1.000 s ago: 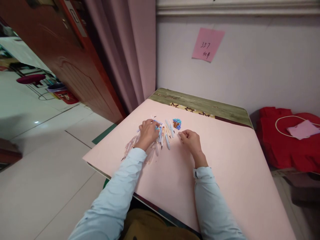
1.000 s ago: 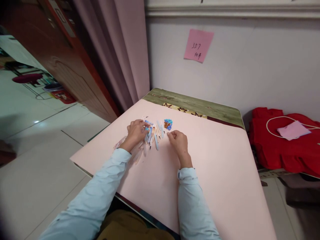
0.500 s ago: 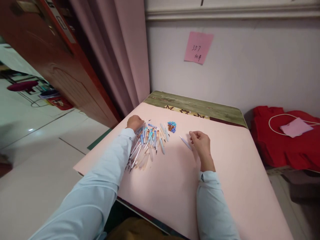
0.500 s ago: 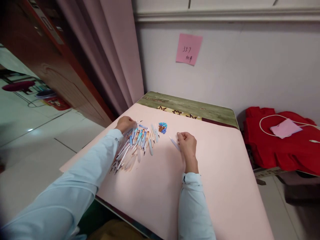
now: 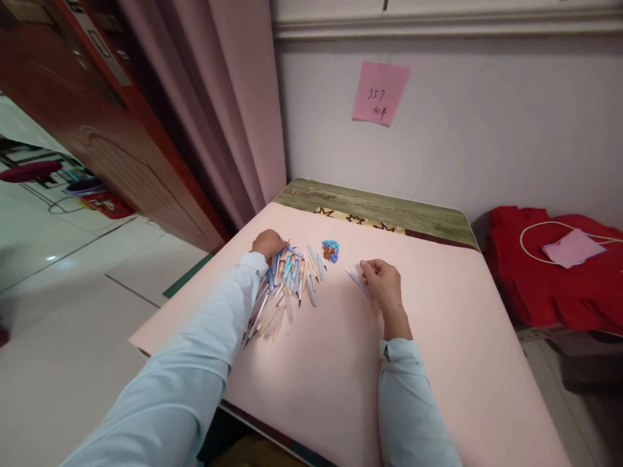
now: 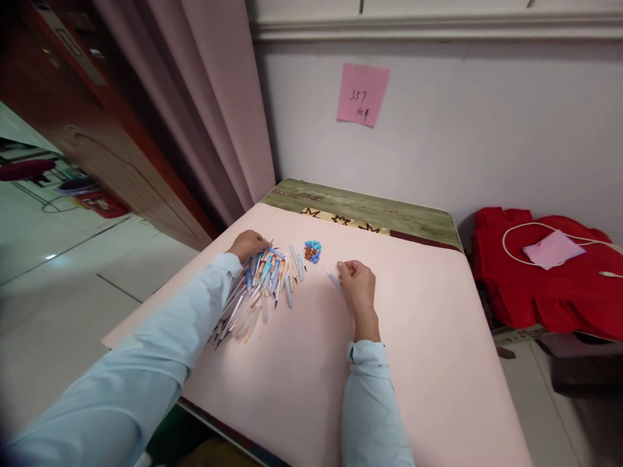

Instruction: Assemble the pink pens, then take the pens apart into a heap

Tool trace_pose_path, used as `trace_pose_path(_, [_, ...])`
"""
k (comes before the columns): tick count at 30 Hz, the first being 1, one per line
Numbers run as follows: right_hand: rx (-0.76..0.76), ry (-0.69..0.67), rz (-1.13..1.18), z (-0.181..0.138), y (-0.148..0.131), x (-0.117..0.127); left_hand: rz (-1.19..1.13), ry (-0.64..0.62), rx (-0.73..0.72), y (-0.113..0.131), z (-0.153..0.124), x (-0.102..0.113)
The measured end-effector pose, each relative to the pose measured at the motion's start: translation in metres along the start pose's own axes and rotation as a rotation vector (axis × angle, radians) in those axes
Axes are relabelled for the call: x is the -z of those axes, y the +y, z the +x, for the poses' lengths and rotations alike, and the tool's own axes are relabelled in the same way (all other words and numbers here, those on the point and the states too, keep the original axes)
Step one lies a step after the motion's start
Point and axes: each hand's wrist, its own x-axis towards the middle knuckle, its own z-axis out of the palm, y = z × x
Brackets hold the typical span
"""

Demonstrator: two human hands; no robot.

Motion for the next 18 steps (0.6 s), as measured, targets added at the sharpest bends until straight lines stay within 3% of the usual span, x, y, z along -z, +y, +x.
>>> trace_pose_path(7, [-0.035, 0.034, -0.046, 0.002, 0.001, 0.011, -0.014, 0.092, -0.062, -0.004, -0.002, -0.003])
trace_pose_path(11, [-0.020, 0.027, -0.219, 0.004, 0.006, 0.020, -0.026, 0.122, -0.092, -0.009, -0.002, -0.004])
trace_pose_path(14, [0.029, 0.003, -0.379, 0.003, 0.007, 0.021, -0.038, 0.122, -0.121, -0.012, -0.002, -0.004])
trace_pose_path(18, [0.046, -0.033, -0.392, 0.002, 0.006, 0.018, -0.115, 0.083, -0.185, -0.014, -0.004, -0.003])
